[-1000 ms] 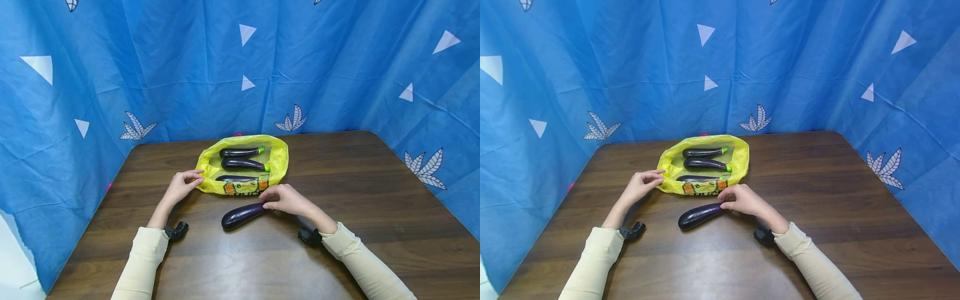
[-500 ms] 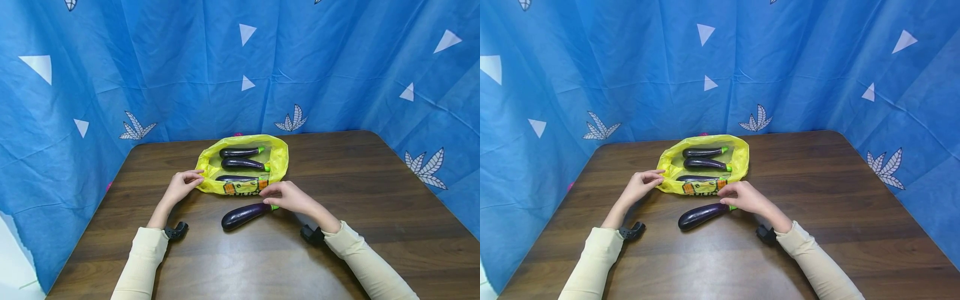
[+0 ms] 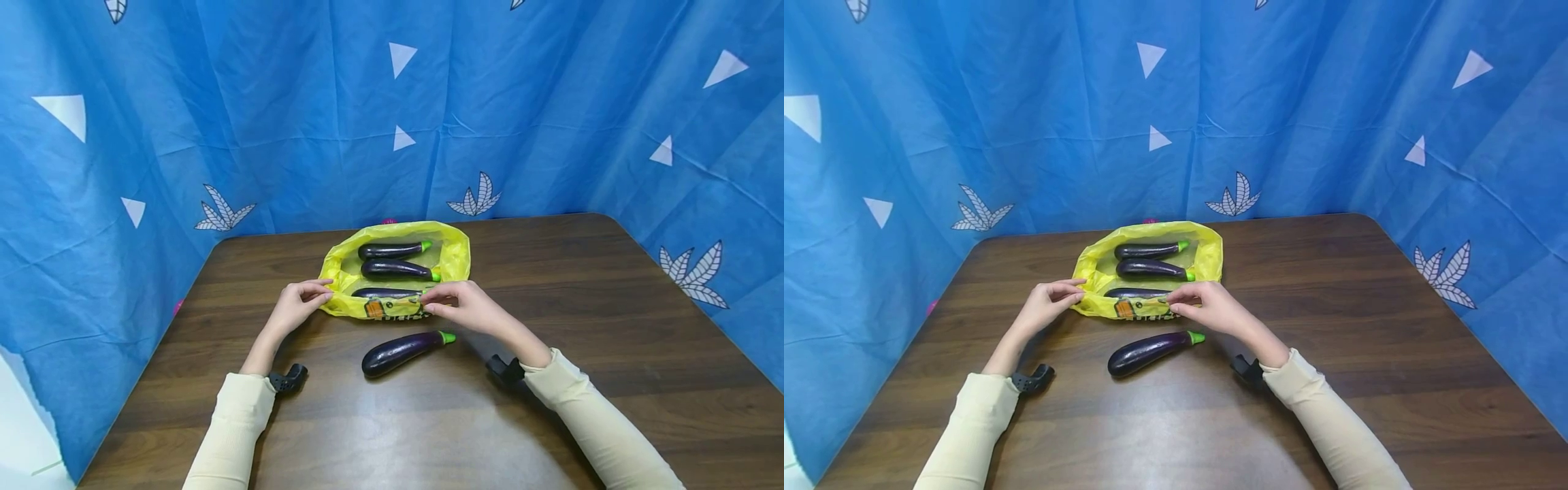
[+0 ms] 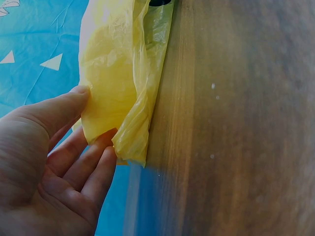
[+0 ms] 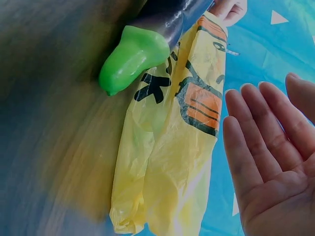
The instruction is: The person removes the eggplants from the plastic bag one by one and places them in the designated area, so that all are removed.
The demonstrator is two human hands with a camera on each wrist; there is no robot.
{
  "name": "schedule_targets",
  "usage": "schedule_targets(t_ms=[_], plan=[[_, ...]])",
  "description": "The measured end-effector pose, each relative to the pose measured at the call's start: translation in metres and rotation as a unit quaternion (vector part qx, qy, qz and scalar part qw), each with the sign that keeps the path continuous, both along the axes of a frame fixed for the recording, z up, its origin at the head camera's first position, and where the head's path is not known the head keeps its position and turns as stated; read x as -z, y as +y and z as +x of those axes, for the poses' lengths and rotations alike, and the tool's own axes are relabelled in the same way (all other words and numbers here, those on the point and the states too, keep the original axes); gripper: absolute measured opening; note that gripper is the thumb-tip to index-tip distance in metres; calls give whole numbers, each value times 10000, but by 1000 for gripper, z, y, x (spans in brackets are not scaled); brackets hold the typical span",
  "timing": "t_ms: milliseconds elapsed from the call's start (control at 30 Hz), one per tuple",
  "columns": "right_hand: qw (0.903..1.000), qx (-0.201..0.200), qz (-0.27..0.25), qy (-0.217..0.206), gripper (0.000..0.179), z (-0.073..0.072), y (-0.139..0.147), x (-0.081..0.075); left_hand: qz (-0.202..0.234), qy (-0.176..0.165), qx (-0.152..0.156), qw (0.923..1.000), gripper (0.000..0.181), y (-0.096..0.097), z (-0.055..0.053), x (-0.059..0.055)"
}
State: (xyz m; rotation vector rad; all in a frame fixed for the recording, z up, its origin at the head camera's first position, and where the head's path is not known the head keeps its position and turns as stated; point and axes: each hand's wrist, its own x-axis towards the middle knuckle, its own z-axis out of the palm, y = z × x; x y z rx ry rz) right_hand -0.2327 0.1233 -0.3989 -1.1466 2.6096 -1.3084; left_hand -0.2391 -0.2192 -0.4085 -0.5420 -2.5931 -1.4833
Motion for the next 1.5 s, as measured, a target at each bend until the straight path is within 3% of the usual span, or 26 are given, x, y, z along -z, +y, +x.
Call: schedule_targets(t_ms=[433,700,967,1067,1300,1500], plan=[[9966,108,-631,-510,21,-18,-10,-6,-3,48,-3,10000,16,-1,-1,-2],[9902,607,-991,-776,24,-42,-14,-4,-21,112,-69,9999,15,-1,-3,-1],[9862,832,-1028,-1000,27,-54,-22,0,9,151,-117,9998,15,-12,-26,28],[9865,842,-975,-1007,27,-57,-23,4,1,199,-156,9997,16,-14,-29,31],[9901,854,-537,-980,23,-56,-22,20,47,-6,-131,9999,16,-10,-21,30],[9950,653,-199,-732,22,-55,-20,26,46,35,-33,10000,14,-2,-1,7]])
